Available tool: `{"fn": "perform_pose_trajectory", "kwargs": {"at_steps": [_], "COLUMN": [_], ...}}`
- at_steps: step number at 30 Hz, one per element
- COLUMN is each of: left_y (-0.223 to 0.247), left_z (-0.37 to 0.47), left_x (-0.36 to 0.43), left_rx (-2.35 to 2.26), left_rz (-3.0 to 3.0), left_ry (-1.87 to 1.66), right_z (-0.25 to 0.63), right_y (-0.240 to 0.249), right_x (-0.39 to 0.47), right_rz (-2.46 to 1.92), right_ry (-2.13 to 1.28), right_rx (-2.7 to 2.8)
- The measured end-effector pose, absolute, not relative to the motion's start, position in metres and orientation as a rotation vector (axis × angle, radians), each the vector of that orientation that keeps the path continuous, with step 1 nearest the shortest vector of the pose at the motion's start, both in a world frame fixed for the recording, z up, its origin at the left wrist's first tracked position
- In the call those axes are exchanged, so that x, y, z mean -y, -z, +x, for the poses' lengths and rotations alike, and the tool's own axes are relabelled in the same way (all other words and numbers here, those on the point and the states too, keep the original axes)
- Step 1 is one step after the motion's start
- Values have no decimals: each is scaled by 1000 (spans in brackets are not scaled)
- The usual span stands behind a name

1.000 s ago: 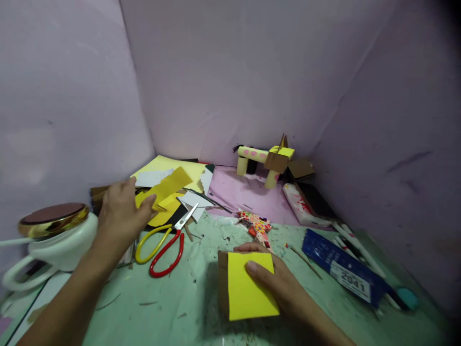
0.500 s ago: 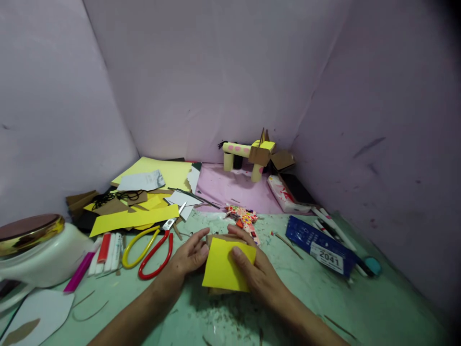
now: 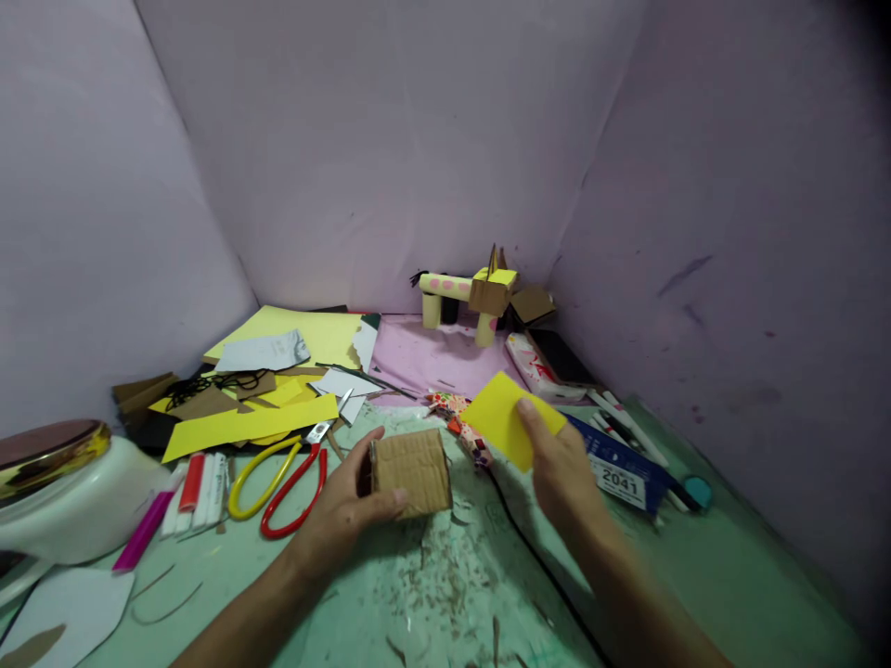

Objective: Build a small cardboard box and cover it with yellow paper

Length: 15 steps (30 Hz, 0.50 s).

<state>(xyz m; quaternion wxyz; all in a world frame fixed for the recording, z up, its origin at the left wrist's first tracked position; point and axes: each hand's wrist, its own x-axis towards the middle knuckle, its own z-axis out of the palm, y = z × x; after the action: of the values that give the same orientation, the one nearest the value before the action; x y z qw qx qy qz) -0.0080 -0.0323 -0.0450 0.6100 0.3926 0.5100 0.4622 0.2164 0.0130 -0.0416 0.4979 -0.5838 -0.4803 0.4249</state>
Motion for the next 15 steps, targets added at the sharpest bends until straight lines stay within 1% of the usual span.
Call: {"fn": "perform_pose_trajectory", "kwargs": {"at_steps": [4,9,12,15], "left_y": [37,32,32,31], "left_z": [-10,-8,-8,-9], "left_x": [33,36,35,34], "left_rx": [-1231,-1260,-1278,-1283], "left_rz": [797,768,737,697], "left_ry": [-1138,-1173,-1161,-1149], "right_z": [247,252,250,249], "right_y": [50,53,52,55], "right_x": [-42,-54,-71,-103], "right_rz": [-1544,-1658,-1648,-1635], "right_ry": [-829,-506,-434,-461], "right_rx": [1161,1152,1142,1182]}}
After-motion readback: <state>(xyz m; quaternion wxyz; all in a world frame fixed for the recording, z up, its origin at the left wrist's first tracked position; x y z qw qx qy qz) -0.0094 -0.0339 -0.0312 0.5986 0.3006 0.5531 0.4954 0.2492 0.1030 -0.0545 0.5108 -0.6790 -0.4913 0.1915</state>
